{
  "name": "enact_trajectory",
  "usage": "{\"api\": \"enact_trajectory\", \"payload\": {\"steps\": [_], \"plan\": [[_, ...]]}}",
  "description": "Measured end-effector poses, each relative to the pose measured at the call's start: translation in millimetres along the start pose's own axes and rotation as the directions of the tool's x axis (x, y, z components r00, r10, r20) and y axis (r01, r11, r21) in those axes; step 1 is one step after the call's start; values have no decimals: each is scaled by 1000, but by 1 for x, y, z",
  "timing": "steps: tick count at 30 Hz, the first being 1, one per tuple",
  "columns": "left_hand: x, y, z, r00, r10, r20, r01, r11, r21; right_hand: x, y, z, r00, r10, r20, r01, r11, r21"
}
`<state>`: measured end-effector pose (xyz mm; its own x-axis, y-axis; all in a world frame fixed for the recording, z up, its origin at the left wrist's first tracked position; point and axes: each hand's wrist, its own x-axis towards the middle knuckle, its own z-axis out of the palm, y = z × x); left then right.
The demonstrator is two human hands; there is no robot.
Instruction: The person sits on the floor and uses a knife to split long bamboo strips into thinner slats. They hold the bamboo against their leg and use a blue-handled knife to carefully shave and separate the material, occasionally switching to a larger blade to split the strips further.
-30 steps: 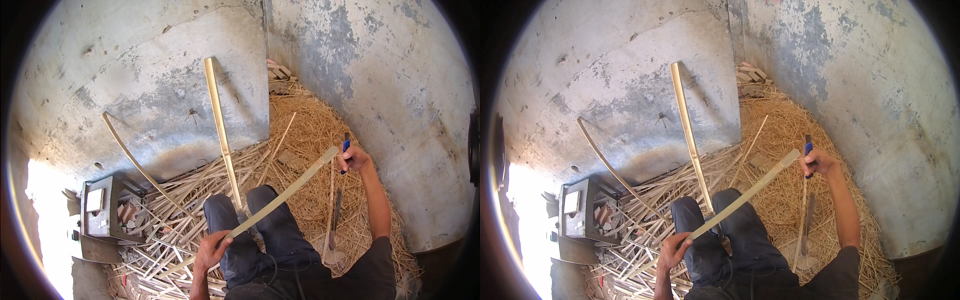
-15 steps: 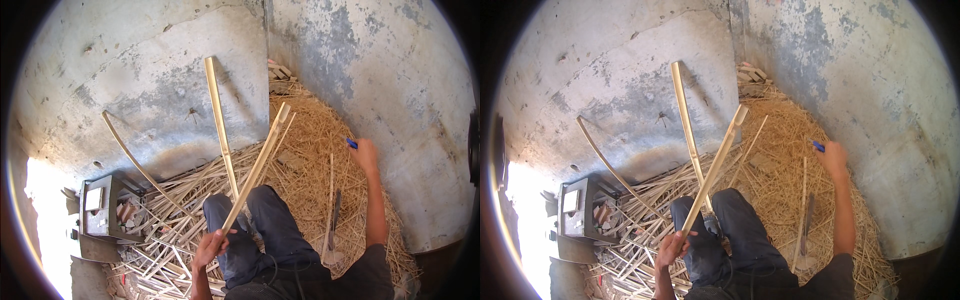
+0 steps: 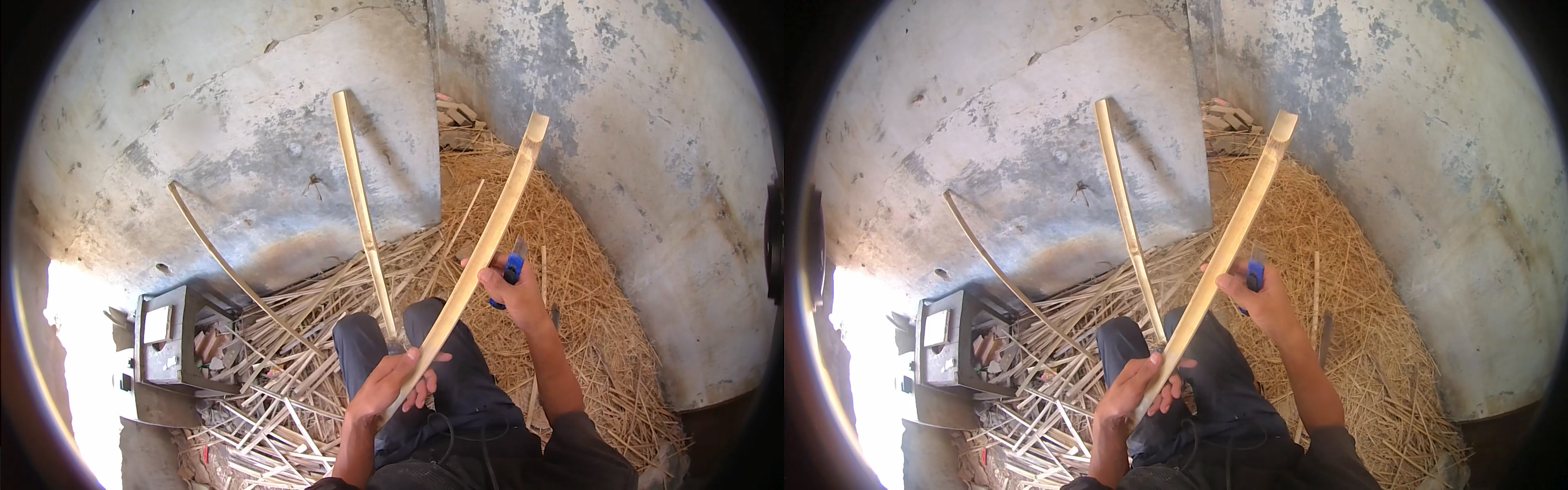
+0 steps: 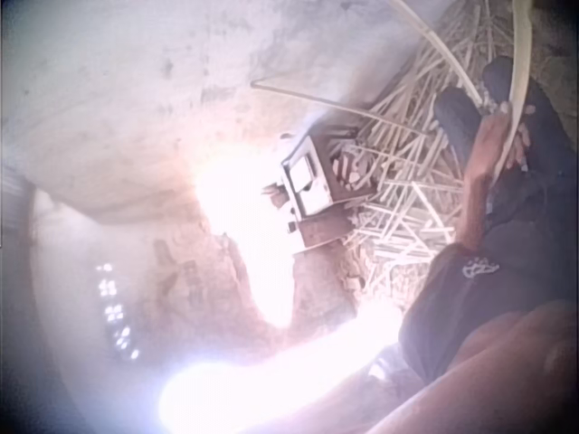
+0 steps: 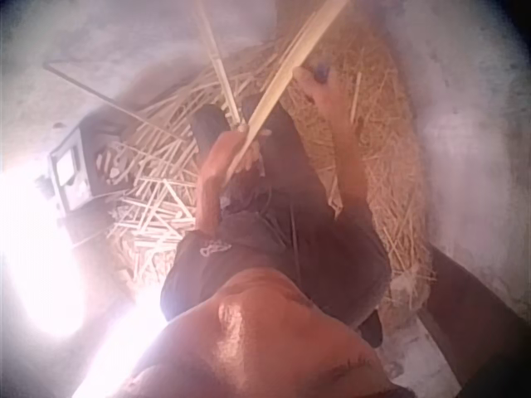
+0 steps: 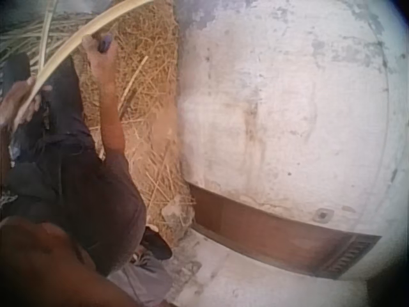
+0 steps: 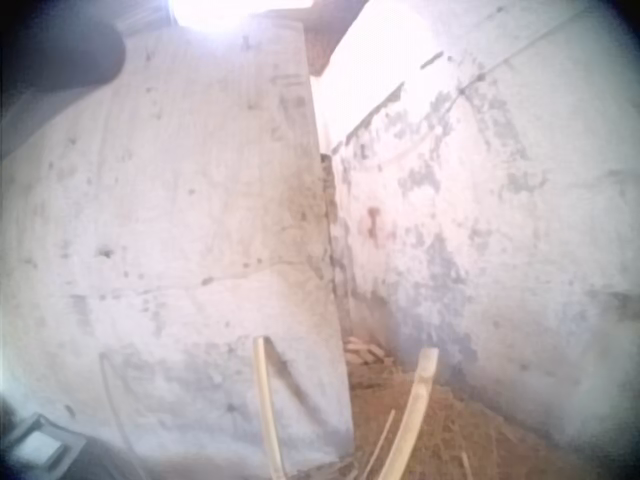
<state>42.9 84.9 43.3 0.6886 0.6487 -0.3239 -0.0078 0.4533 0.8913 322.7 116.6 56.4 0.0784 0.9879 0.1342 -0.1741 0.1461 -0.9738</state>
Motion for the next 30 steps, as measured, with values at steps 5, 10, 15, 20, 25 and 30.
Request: {"api": "enact_trajectory", "payload": {"steps": [5, 10, 15, 20, 25, 30], "plan": [[-1, -4, -3, 997, 63, -33, -65, 996, -55, 5, 0, 9, 982, -57, -180, 55, 998, -14], [0, -31, -40, 958, 286, 27, -285, 933, 219, 8, -17, 14, 936, -93, -341, 96, 995, -8], [-22, -14, -39, 984, 181, -9, -160, 896, 415, 18, -21, -1, 912, -114, -395, 148, 987, 59], [-24, -5, -29, 985, 124, -121, -65, 913, 402, 22, -24, -7, 912, -114, -395, 166, 981, 101], [-22, -3, -20, 988, 106, -108, -71, 955, 287, 11, -22, -3, 947, -119, -299, 145, 987, 66], [-17, 0, -12, 983, 109, -147, -70, 967, 245, -3, -8, 5, 976, -174, -128, 170, 984, -43]]}}
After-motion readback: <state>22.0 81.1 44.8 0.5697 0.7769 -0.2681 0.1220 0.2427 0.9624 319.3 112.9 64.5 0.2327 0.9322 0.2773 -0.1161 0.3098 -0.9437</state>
